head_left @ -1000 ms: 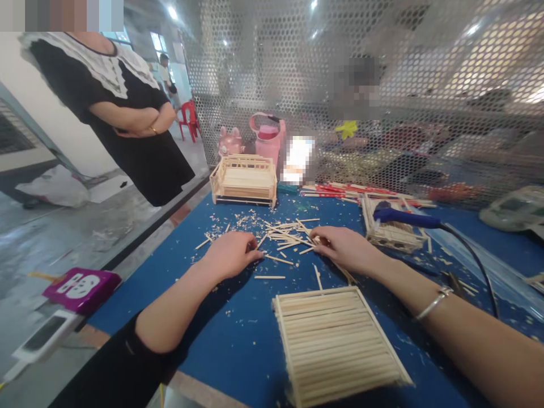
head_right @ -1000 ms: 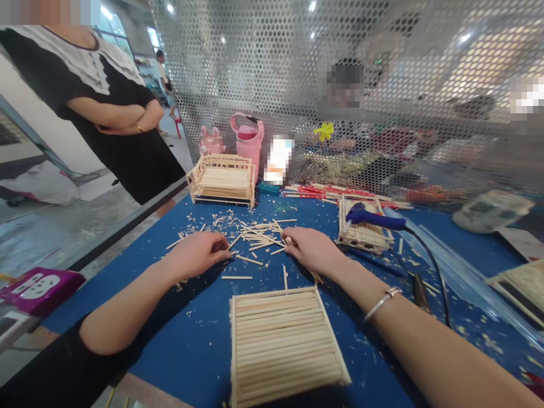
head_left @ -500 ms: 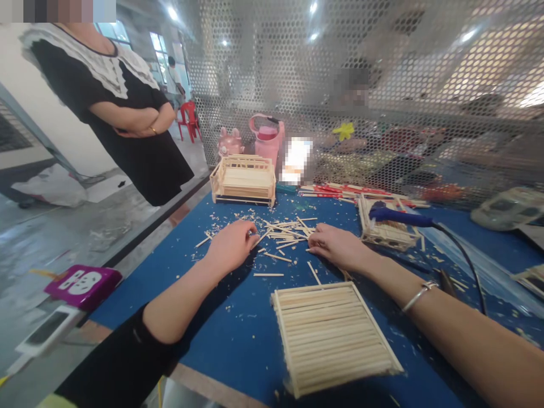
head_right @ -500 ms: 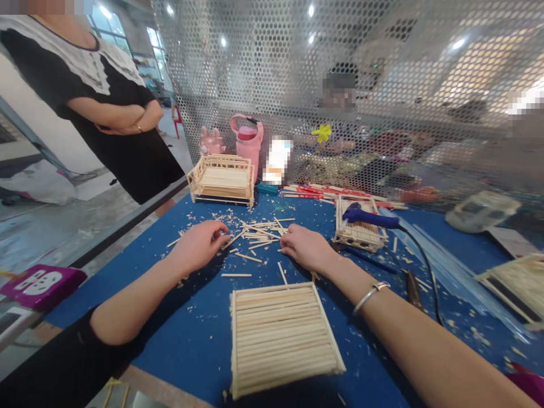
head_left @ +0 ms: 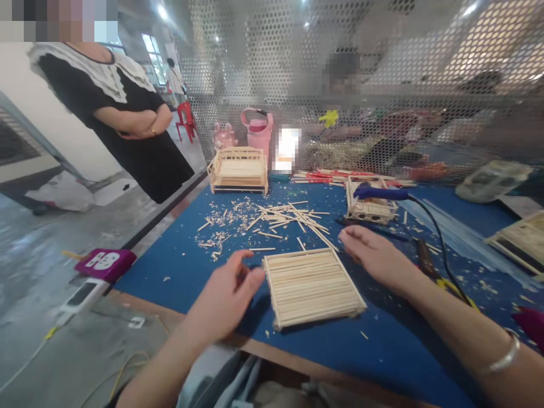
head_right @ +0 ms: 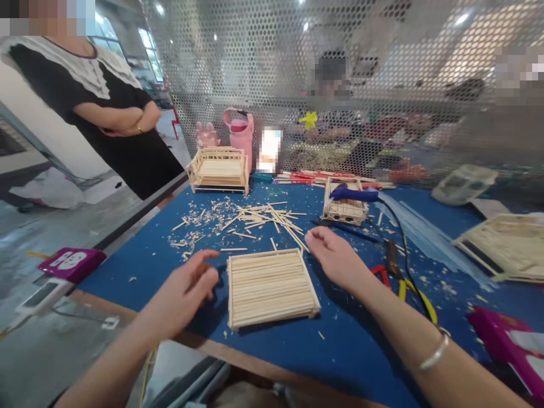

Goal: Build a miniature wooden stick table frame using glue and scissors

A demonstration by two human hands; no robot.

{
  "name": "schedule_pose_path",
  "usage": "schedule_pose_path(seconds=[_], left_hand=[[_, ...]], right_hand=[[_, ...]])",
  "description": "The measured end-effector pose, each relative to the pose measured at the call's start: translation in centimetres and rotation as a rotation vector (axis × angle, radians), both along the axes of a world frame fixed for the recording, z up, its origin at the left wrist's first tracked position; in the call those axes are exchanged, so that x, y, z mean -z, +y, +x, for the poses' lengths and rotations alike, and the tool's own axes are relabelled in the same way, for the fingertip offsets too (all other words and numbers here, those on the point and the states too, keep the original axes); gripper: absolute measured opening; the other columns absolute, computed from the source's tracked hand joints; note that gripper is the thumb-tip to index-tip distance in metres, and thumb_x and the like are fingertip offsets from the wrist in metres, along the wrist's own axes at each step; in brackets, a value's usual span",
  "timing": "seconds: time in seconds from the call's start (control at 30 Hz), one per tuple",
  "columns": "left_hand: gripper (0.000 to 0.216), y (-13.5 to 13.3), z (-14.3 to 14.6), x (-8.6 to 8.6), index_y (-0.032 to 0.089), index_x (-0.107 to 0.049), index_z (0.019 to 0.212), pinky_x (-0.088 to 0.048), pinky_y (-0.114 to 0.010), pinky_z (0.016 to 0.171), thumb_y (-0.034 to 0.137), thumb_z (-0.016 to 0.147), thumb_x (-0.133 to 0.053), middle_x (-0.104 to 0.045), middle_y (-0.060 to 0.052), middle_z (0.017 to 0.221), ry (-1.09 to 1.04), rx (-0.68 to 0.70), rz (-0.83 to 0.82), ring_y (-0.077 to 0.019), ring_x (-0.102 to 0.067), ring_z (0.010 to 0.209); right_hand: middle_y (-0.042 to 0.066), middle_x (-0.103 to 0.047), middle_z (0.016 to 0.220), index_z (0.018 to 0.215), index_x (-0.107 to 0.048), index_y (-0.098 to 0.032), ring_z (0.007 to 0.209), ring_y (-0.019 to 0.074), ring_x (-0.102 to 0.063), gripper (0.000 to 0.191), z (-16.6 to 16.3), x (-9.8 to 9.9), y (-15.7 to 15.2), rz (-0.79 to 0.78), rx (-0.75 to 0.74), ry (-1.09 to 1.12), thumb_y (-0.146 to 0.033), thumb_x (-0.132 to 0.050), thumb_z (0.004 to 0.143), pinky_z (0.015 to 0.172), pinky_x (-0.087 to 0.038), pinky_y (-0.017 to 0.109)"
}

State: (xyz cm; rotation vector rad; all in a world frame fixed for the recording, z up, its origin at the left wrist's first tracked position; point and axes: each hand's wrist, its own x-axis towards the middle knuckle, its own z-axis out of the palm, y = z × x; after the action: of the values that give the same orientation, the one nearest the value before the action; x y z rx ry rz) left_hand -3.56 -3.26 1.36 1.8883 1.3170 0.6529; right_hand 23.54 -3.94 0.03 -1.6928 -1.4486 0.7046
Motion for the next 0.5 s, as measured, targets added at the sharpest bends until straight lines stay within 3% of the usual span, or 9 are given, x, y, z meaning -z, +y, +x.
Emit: schedule_pose_path(seconds=[0.13,0.27,0.37,0.5], left_hand=[[0.076,-3.7,0.7,1.4,0.018,-0.035,0.132,-0.05,-0.029,0.073,0.042,0.067,-0.067,-0.06,-0.009,0.109,-0.145,0.059,-0.017,-0.0195,-0.059,0.088],[0.062,-2.9,1.9,1.7,0.02,-0.045,0.127,-0.049,-0.035,0.085,0.037,0.071,-0.066,-0.058,-0.01,0.119,-0.256,0.112,-0.002,-0.0228,-0.058,0.1],[0.07,-2.2,2.3,1.9,0.02,-0.039,0.133,-0.05,-0.035,0.086,0.035,0.071,-0.067,-0.058,-0.01,0.121,-0.36,0.162,-0.088,-0.0234,-0.058,0.103],[0.077,-2.7,2.2,2.8,0.019,-0.04,0.131,-0.05,-0.035,0.085,0.034,0.063,-0.073,-0.059,-0.01,0.118,-0.291,-0.024,-0.054,-0.0226,-0.059,0.1]], right_hand=[[-0.009,-0.036,0.048,0.07,-0.041,-0.023,0.04,0.0075,-0.032,0.036,-1.8,0.5,-3.2,-0.218,-0.017,0.367,-0.058,-0.048,0.072,0.039,-0.025,0.02],[-0.012,-0.033,0.041,0.073,-0.038,-0.024,0.034,0.0061,-0.027,0.041,-2.3,0.8,-4.8,-0.25,0.028,0.502,-0.062,-0.05,0.069,0.035,-0.02,0.018],[-0.012,-0.037,0.042,0.075,-0.038,-0.024,0.034,0.0057,-0.029,0.041,-1.6,1.1,-5.1,-0.215,0.054,0.506,-0.061,-0.053,0.068,0.035,-0.02,0.018],[-0.011,-0.041,0.044,0.079,-0.04,-0.023,0.035,0.006,-0.031,0.038,-0.4,1.4,-5.0,-0.134,0.09,0.502,-0.056,-0.056,0.067,0.035,-0.022,0.018]])
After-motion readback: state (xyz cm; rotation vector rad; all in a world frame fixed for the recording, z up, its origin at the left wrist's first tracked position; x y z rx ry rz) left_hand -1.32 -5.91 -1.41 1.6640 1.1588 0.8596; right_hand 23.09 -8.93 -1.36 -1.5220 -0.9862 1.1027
